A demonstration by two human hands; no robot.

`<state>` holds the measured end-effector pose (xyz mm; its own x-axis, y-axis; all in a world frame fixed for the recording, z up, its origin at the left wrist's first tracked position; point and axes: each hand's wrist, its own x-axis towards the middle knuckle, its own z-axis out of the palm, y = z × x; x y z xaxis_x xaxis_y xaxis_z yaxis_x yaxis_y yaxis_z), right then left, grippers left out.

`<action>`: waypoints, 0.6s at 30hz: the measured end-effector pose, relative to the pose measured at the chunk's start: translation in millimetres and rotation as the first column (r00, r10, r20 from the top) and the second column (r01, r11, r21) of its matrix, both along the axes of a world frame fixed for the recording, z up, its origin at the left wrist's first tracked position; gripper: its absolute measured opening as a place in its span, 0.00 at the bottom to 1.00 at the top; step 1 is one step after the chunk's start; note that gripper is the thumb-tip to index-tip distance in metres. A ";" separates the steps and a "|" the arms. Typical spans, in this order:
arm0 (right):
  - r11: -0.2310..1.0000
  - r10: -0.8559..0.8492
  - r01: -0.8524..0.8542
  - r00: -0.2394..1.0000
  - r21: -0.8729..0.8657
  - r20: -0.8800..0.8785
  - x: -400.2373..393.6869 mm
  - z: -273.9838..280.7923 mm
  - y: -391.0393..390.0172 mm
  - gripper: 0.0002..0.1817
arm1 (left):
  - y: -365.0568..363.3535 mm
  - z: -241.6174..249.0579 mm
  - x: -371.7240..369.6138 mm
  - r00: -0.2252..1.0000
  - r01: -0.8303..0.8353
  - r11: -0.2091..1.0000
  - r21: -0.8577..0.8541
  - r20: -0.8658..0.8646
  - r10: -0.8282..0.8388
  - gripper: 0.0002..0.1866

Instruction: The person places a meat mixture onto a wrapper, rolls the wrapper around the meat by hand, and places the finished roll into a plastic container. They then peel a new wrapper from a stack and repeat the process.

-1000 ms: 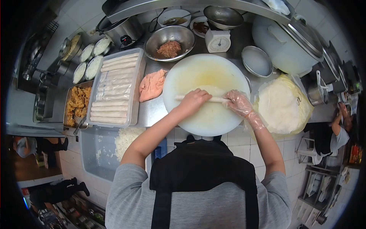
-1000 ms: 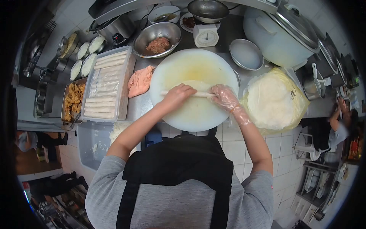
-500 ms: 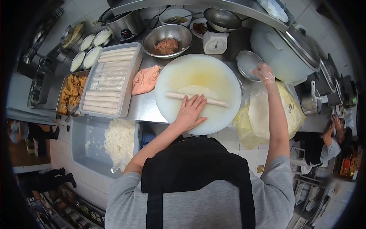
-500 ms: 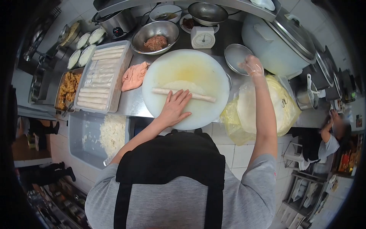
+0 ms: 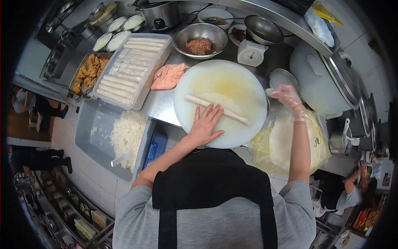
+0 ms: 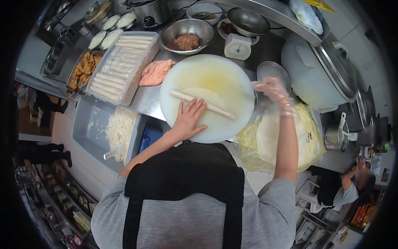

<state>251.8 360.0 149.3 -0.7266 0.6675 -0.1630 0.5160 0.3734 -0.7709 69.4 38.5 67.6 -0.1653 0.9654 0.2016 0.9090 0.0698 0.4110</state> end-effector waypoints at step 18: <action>0.765 0.427 -0.631 0.646 0.128 0.633 -108.8 -42.5 -76.3 0.29 | -2.5 -4.7 1.8 0.999 -0.018 0.999 -0.047 -0.052 0.015 0.42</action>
<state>143.0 283.7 106.9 -0.8206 0.2791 -0.4988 0.4287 0.8777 -0.2140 71.2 36.0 62.9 -0.1718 0.9713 0.1648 0.9274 0.1030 0.3596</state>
